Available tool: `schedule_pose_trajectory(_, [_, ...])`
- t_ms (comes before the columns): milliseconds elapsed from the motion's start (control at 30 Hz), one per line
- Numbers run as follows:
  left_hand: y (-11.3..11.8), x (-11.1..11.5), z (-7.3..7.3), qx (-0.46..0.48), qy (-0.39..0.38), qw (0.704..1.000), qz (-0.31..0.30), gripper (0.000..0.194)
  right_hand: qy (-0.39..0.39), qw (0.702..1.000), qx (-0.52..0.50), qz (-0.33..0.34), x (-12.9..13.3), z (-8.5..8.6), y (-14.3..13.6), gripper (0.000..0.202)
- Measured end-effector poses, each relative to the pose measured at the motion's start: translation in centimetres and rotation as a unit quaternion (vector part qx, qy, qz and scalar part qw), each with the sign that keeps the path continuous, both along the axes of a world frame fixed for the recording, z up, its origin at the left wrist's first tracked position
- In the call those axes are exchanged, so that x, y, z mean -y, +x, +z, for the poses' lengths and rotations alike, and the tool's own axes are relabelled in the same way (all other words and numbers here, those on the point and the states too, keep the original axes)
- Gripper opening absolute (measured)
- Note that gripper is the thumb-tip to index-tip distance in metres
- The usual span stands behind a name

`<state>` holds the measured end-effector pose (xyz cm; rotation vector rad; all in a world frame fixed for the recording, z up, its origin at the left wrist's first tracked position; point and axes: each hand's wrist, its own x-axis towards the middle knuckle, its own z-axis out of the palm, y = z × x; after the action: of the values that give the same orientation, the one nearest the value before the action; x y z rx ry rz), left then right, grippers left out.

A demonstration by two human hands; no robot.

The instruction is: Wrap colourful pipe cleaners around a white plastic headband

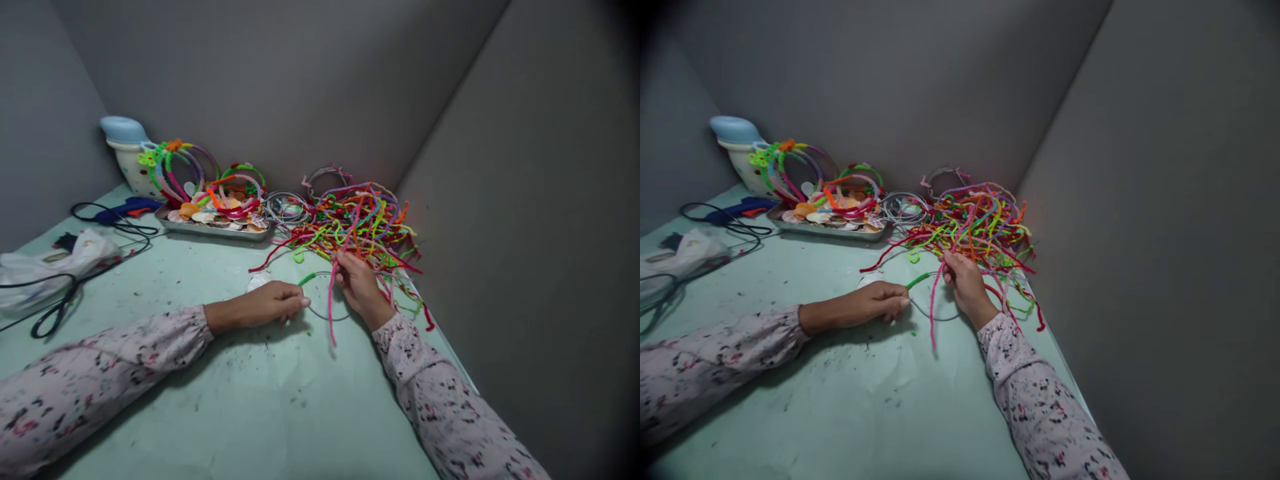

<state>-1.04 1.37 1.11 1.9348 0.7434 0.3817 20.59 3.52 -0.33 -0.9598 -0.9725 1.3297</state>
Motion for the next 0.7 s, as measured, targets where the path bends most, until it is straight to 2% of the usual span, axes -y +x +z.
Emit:
schedule_pose_trajectory(100, [0.1,-0.4,-0.3,0.092,-0.122,0.987,0.05,0.045,0.015,0.999,0.015,0.037,0.9,-0.1,-1.1,0.03])
schedule_pose_trajectory(200, [0.4,-0.5,-0.6,0.161,-0.187,0.964,0.095,0.041,0.02,0.997,0.045,0.066,1.8,-0.2,-2.7,0.031])
schedule_pose_trajectory(300, [0.7,-0.4,-0.7,0.192,-0.211,0.953,0.105,0.037,0.015,0.994,0.057,0.095,2.5,-0.3,-3.7,0.031])
schedule_pose_trajectory(400, [0.9,-0.3,-0.8,0.177,-0.228,0.949,0.124,0.034,0.002,0.993,0.035,0.109,2.6,-0.2,-3.8,0.028])
schedule_pose_trajectory(600, [0.9,-0.2,-0.7,0.16,-0.245,0.947,0.131,0.028,-0.002,0.998,-0.025,0.053,1.8,-0.5,-2.9,0.021])
schedule_pose_trajectory(700, [1.0,-0.2,-0.6,0.176,-0.254,0.942,0.13,0.028,-0.003,0.998,-0.025,0.057,1.8,-0.7,-2.9,0.02])
